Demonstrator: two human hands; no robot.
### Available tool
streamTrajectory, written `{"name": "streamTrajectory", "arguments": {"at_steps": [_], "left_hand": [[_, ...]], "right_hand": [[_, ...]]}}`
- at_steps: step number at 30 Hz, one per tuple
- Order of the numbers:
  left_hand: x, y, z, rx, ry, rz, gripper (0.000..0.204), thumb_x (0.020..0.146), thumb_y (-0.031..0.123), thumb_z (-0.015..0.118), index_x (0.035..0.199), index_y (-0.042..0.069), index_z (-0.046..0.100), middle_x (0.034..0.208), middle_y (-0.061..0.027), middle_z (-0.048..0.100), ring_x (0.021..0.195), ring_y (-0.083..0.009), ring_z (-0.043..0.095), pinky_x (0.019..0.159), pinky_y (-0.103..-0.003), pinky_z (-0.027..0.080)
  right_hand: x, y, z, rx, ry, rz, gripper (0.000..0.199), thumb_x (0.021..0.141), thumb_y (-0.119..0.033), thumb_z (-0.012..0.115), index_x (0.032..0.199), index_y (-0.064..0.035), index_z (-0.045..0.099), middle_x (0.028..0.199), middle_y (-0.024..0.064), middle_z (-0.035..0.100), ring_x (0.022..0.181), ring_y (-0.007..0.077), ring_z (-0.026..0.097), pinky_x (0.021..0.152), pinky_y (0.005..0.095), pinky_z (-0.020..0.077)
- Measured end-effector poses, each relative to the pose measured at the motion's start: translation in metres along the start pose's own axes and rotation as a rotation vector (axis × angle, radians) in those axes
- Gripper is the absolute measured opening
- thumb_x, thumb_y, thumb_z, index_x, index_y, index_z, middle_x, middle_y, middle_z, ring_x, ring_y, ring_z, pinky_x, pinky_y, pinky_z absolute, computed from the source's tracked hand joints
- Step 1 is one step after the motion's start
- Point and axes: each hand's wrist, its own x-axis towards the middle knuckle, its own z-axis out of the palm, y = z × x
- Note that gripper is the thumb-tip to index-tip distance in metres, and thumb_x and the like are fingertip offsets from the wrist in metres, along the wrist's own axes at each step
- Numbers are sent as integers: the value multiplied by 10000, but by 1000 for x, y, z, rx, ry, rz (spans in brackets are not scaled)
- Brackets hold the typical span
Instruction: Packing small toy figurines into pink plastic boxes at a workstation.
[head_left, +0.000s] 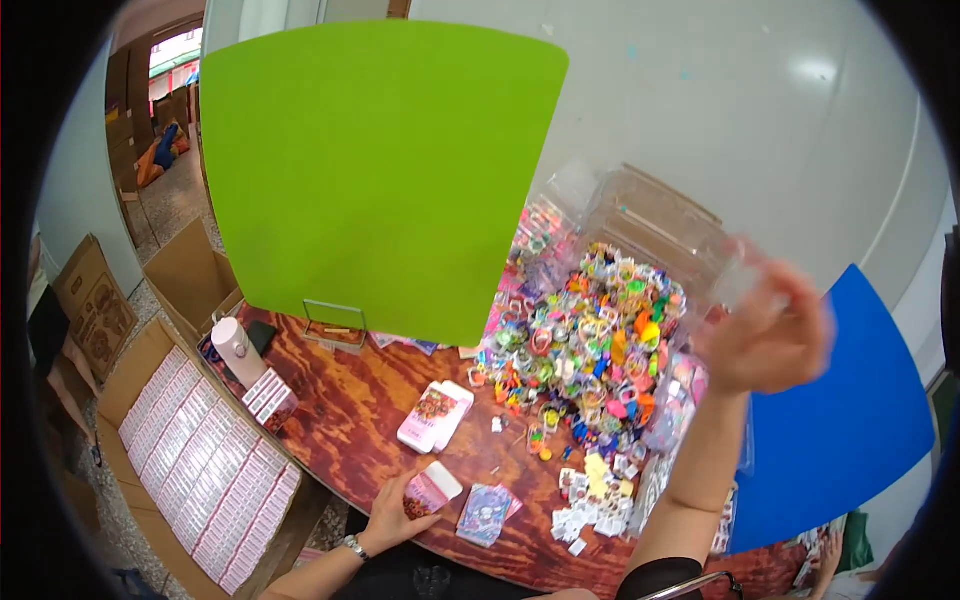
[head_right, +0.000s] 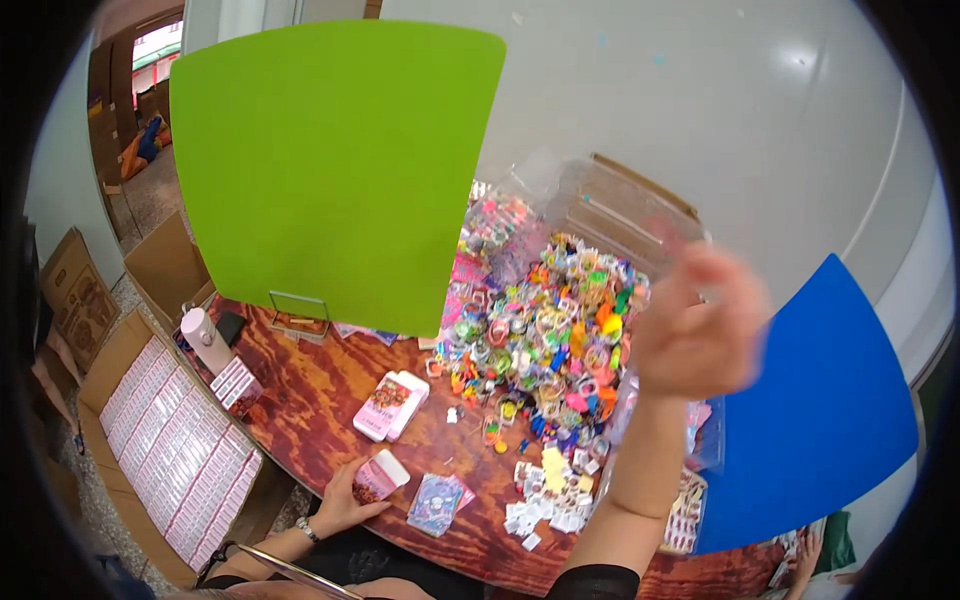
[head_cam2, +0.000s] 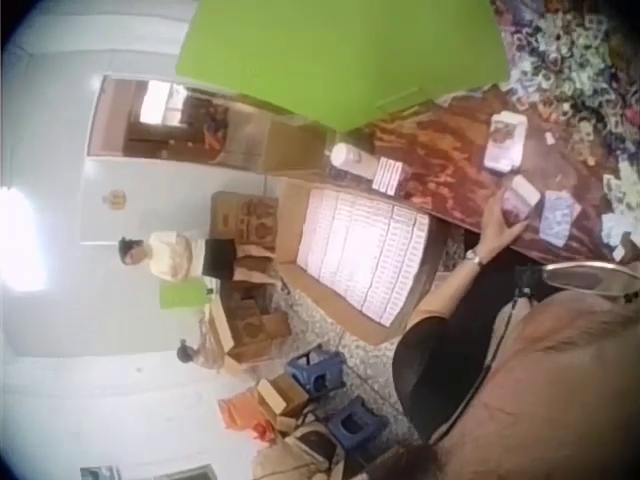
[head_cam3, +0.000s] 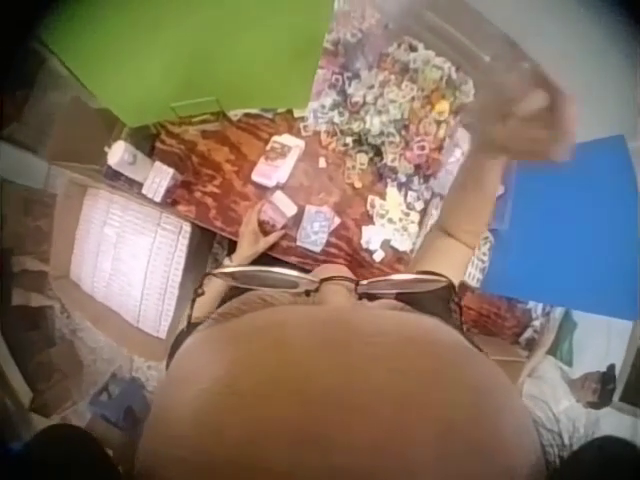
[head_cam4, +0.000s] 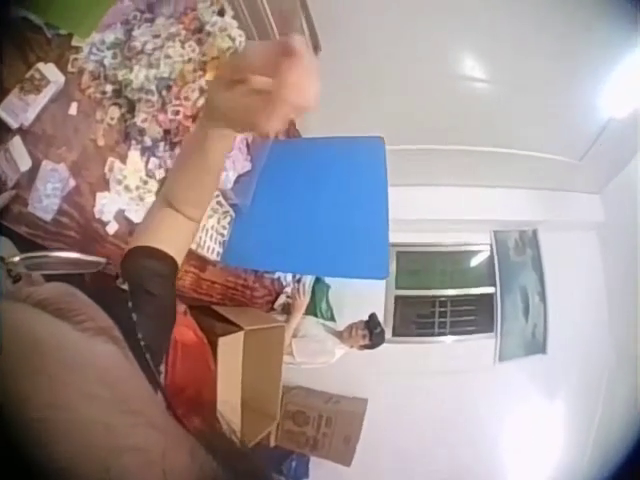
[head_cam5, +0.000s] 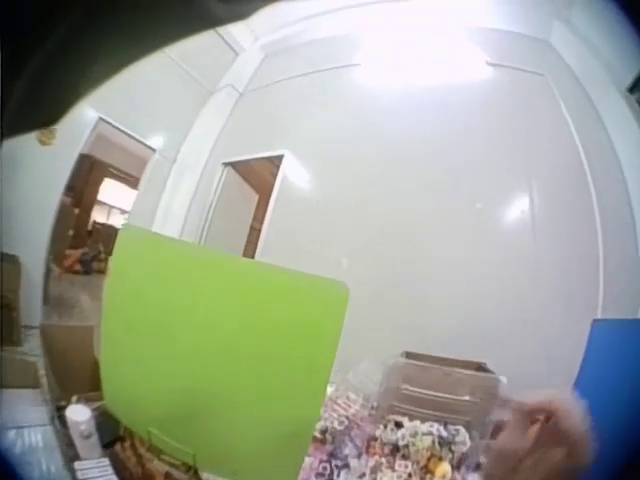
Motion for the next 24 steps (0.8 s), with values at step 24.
{"name": "streamTrajectory", "arguments": {"at_steps": [24], "left_hand": [[24,24,21,-266,-105,66,823,699,178,875,1391,-1,467,1210,-189,607,1130,-330,623,949,-418,508]], "right_hand": [[-248,-78,-212,-320,-1261,675,210,880,-99,695,1089,-97,714,873,141,724,783,320,704,686,409,555]]}}
